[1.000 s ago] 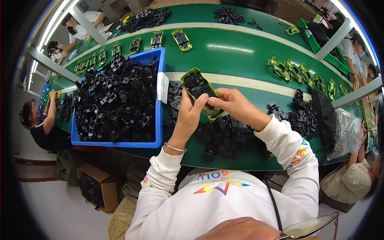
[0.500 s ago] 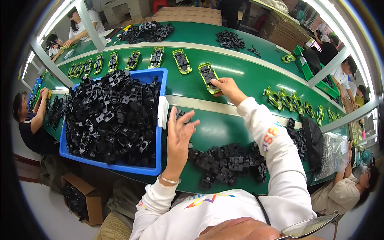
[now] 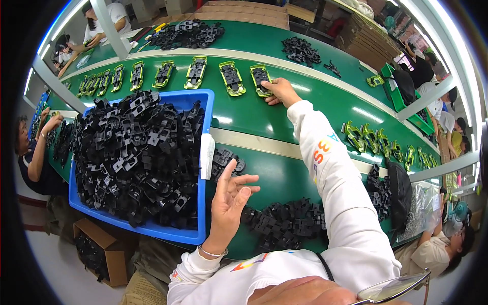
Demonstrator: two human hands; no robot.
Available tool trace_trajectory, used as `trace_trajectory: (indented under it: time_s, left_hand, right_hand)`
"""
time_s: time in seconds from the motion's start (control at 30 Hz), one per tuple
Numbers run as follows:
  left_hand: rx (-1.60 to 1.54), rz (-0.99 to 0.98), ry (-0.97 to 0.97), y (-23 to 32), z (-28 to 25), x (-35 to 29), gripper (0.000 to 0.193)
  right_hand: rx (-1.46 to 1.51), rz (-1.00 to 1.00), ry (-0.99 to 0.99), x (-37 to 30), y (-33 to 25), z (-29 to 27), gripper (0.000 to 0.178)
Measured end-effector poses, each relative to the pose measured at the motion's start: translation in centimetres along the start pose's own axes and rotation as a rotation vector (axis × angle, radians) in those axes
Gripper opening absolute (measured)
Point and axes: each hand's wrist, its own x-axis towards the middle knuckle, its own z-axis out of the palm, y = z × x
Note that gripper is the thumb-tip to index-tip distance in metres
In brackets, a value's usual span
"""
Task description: The person assembles toy cars by picking up car bodies and plastic components, fitting the components into the car bodies by hand, and placing the assembled cars on the table.
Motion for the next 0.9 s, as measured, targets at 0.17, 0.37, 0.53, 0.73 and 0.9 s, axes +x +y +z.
trace_trajectory:
  time_s: [0.17,0.37,0.53,0.73,0.9]
  left_hand:
    - [0.057,-0.028,-0.005,0.3,1.5,0.7,0.056]
    - [0.19,-0.007,0.074,-0.1,1.5,-0.3,0.05]
    - [0.209,-0.033,0.015,-0.4,2.7,0.1,0.042]
    - [0.245,-0.08,-0.032,-0.7,4.7,0.5,0.04]
    - [0.239,-0.081,-0.091,-1.7,4.8,0.6,0.039]
  right_hand:
    - [-0.247,-0.06,0.143,-1.1,0.2,-1.0,0.054]
    - [-0.632,-0.35,0.196,-6.6,1.5,-6.0,0.07]
    - [-0.989,-0.328,0.3,-15.7,3.1,-18.7,0.076]
    - [-1.375,-0.31,0.211,-18.5,7.2,-23.1,0.074]
    - [-1.066,-0.403,0.161,-19.3,5.4,-19.1,0.066]
